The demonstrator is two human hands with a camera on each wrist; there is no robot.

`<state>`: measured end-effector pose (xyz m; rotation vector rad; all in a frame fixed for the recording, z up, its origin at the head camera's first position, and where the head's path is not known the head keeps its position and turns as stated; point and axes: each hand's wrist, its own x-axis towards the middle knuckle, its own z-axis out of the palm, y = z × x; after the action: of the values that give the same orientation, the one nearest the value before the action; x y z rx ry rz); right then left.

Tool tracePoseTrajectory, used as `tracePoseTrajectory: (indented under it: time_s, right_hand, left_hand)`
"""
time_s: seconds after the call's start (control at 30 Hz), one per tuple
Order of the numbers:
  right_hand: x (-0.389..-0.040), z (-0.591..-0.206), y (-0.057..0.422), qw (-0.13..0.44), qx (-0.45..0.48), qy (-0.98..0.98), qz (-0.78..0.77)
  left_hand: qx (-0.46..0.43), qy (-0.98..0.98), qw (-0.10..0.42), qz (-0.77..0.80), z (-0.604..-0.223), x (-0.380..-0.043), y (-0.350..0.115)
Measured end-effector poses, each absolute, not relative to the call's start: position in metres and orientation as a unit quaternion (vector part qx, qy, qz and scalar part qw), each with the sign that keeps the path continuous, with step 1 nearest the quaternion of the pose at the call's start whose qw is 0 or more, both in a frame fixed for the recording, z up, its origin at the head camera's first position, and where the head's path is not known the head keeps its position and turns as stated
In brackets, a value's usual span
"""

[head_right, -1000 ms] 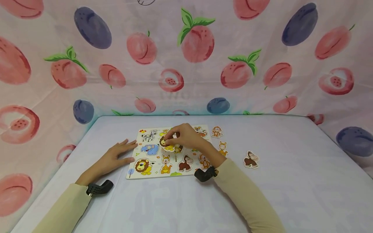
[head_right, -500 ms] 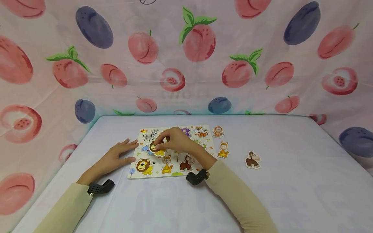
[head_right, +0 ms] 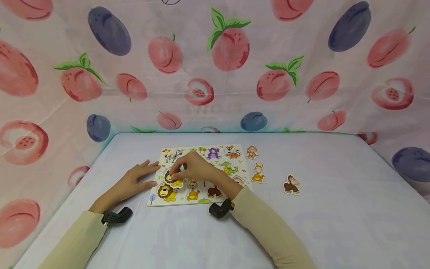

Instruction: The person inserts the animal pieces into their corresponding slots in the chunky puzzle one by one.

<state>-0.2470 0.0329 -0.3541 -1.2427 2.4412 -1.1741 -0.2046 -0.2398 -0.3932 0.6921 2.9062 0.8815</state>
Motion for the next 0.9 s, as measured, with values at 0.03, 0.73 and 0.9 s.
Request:
tracePoseTrajectory:
  time_s: [0.03, 0.73, 0.9]
  right_hand:
    - [-0.247, -0.355, 0.032, 0.082, -0.416, 0.816, -0.394]
    - [-0.239, -0.363, 0.020, 0.119, -0.440, 0.791, -0.407]
    - [-0.236, -0.363, 0.017, 0.130, -0.443, 0.791, -0.402]
  left_hand:
    - [0.223, 0.933, 0.014, 0.282, -0.393, -0.205, -0.240]
    - [0.236, 0.930, -0.001, 0.282, -0.394, -0.205, -0.240]
    - [0.238, 0.929, -0.008, 0.283, -0.394, -0.204, -0.240]
